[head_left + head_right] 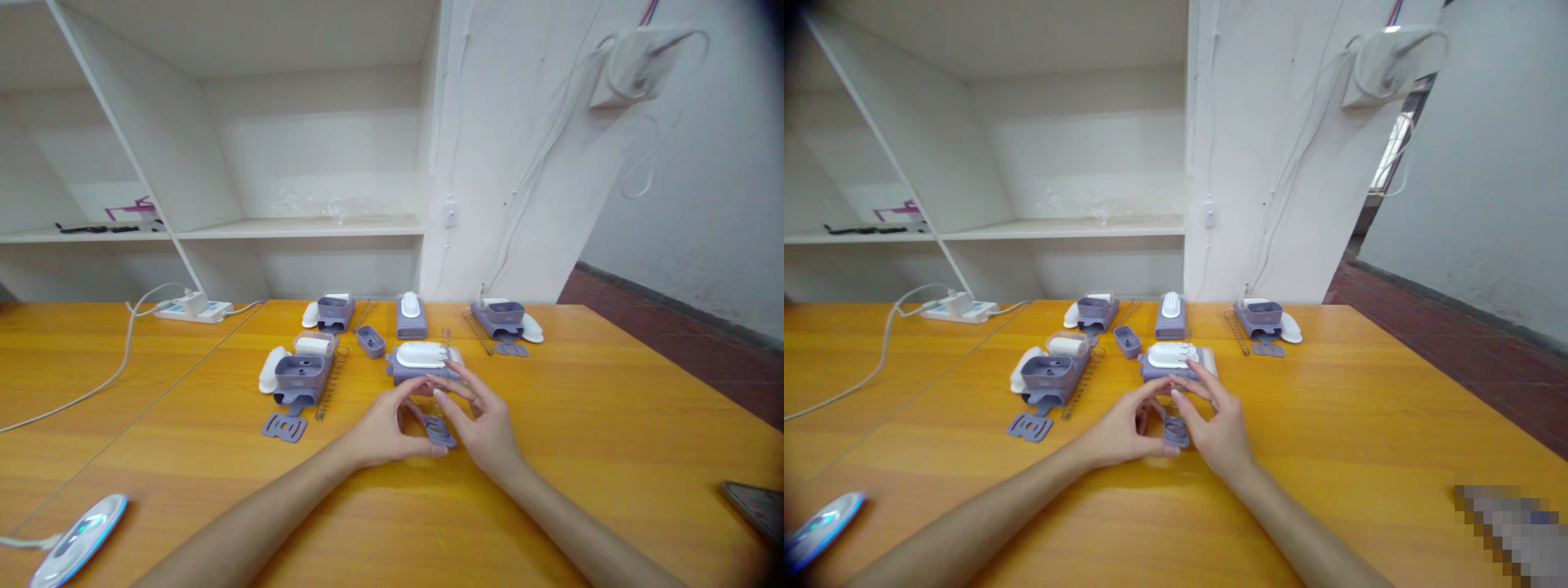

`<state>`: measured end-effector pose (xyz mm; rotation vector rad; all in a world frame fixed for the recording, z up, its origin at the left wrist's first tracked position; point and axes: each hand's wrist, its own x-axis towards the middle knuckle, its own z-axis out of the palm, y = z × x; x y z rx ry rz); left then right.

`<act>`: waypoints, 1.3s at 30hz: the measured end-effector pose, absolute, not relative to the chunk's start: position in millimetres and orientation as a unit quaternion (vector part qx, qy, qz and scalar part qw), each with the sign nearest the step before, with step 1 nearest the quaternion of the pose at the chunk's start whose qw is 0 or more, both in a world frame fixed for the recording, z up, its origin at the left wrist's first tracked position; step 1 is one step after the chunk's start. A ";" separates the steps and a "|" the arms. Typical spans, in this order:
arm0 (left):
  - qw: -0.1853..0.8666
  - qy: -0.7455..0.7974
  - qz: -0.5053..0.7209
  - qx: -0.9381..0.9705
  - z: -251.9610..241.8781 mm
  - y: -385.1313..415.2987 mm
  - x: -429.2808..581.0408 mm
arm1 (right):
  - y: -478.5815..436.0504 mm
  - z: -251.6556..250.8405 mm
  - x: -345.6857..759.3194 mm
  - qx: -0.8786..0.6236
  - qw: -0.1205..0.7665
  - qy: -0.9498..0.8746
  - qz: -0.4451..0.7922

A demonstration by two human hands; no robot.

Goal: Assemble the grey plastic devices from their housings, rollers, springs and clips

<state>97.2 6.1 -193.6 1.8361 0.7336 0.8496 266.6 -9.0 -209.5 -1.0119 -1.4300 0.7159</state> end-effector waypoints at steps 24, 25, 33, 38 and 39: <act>0.703 0.228 0.442 0.509 -203.7 25.8 89.5 | -1.9 -212.0 268.9 -0.422 0.515 -0.645 0.374; 0.703 0.226 0.439 0.512 -203.8 25.7 89.5 | -1.5 -212.5 268.9 -0.418 0.517 -0.643 0.380; 0.693 0.255 0.437 0.514 -203.0 25.0 90.3 | 0.9 -214.4 268.9 -0.405 0.533 -0.606 0.430; 0.688 0.258 0.442 0.514 -202.5 24.5 90.3 | -0.2 -213.2 268.6 -0.410 0.533 -0.607 0.423; 0.689 0.259 0.443 0.513 -202.5 24.5 90.2 | -0.4 -212.8 268.5 -0.411 0.535 -0.604 0.424</act>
